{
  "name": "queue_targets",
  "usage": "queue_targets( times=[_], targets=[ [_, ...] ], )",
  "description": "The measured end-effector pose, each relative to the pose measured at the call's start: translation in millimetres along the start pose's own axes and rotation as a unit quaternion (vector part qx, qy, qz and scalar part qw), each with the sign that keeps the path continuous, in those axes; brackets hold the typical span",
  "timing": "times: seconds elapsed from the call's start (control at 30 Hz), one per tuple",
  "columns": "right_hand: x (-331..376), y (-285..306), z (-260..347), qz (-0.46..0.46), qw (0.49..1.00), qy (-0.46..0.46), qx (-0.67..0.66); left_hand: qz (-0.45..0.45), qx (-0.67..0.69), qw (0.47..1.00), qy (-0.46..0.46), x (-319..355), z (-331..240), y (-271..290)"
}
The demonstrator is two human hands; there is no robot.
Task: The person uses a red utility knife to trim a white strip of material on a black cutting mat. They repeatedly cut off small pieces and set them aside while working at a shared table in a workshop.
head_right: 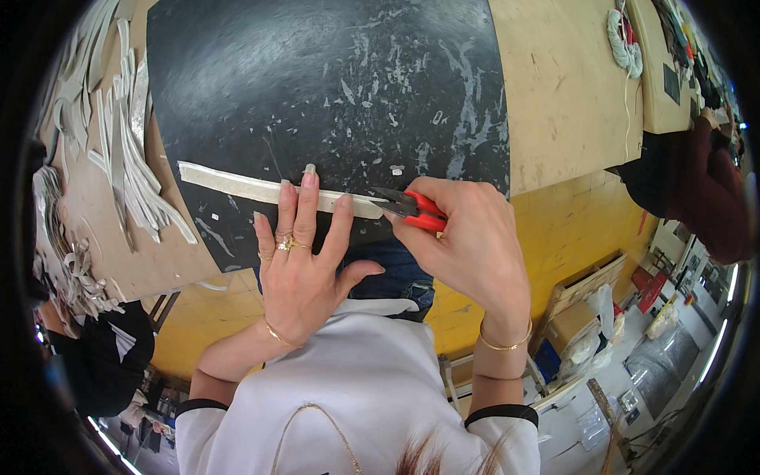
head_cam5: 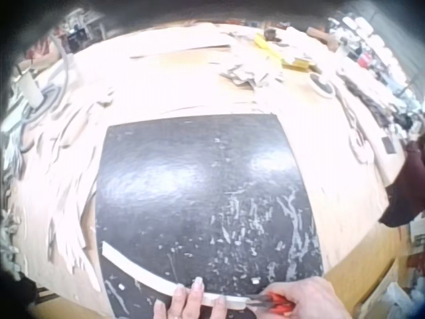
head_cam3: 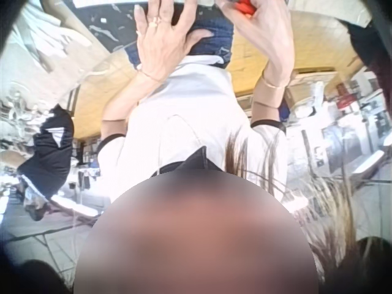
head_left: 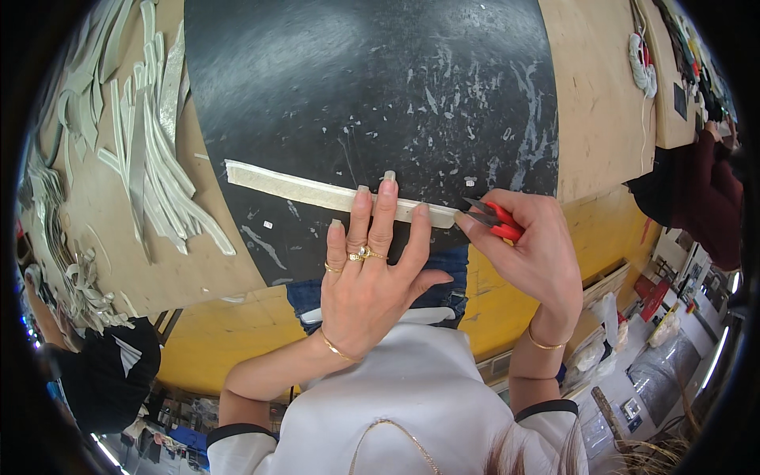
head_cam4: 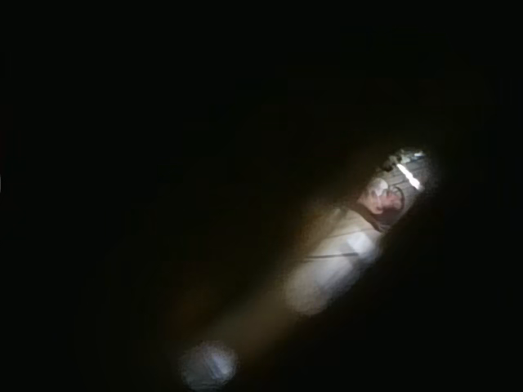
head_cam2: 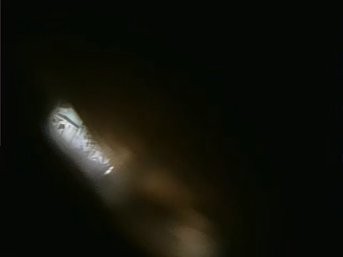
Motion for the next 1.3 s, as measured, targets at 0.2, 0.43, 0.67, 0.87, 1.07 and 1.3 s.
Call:
queue_targets(
  times=[0.2,0.43,0.67,0.87,1.07,1.3],
  targets=[
    [-1,-1,1,-0.014,1.000,0.006,-0.003,-0.040,-0.057,0.998,0.013,-3,-11,-2],
    [4,5,-1,-0.037,0.998,-0.039,0.026,0.007,-0.061,0.997,-0.044,-6,-9,5],
    [10,29,6,-0.162,0.983,0.041,0.073,-0.010,-0.020,0.998,-0.063,-26,1,29],
    [-7,43,15,-0.180,0.972,0.141,0.054,-0.007,0.075,0.996,-0.053,-59,15,37],
    [-6,34,19,-0.204,0.967,0.149,0.025,0.075,0.093,0.984,-0.133,-81,26,51],
    [1,23,11,-0.212,0.972,0.097,-0.001,0.251,0.137,0.953,-0.101,-83,32,59]
  ],
)
Point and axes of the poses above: each hand's wrist, its own x-axis away from the middle knuckle, its own y-axis out of the back of the hand, z = x × y, the point moved 6 cm from there along -x, towards the middle knuckle, and after that the axes turned 1 degree about x, right-handed, at the moved point
